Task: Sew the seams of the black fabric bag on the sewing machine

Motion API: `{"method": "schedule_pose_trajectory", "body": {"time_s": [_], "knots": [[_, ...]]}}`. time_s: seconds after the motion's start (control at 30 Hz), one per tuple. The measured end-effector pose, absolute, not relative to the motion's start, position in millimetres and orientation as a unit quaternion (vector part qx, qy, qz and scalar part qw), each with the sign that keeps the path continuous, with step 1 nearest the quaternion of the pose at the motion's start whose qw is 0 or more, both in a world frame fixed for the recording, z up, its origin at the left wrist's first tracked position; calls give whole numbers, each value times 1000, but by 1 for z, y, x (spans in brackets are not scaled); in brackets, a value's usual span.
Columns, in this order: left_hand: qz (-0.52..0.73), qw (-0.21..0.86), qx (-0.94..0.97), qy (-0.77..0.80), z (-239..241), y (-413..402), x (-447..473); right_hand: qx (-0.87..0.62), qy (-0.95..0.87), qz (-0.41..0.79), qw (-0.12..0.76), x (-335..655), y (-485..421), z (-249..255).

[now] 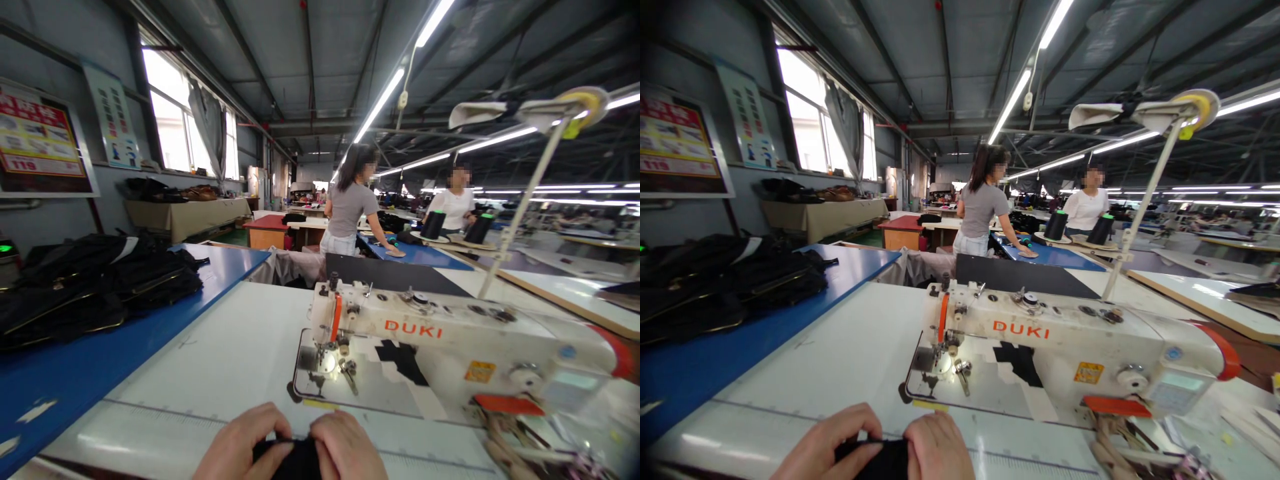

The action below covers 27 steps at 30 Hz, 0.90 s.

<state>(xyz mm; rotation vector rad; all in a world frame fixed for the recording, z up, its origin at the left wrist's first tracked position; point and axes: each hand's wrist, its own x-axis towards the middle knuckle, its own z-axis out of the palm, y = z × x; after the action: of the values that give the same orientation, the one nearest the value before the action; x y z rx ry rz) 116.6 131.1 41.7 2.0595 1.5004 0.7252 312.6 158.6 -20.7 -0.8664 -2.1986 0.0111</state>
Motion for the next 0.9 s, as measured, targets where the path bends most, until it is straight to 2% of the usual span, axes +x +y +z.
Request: {"method": "schedule_pose_trajectory", "body": {"time_s": [0.1, 0.27, 0.43, 0.63, 0.9], "knots": [[266, 232, 768, 534, 41, 132, 114, -349, -858, 102, 362, 315, 152, 1], [277, 230, 773, 522, 47, 132, 108, -410, -795, 343, 285, 317, 142, 31], [302, 343, 711, 534, 47, 136, 102, -436, -703, 504, 251, 317, 146, 32], [375, 588, 551, 458, 28, 141, 97, -435, -676, 532, 266, 316, 152, 28], [426, 667, 445, 419, 18, 140, 100, -445, -686, 515, 257, 318, 155, 25]]}}
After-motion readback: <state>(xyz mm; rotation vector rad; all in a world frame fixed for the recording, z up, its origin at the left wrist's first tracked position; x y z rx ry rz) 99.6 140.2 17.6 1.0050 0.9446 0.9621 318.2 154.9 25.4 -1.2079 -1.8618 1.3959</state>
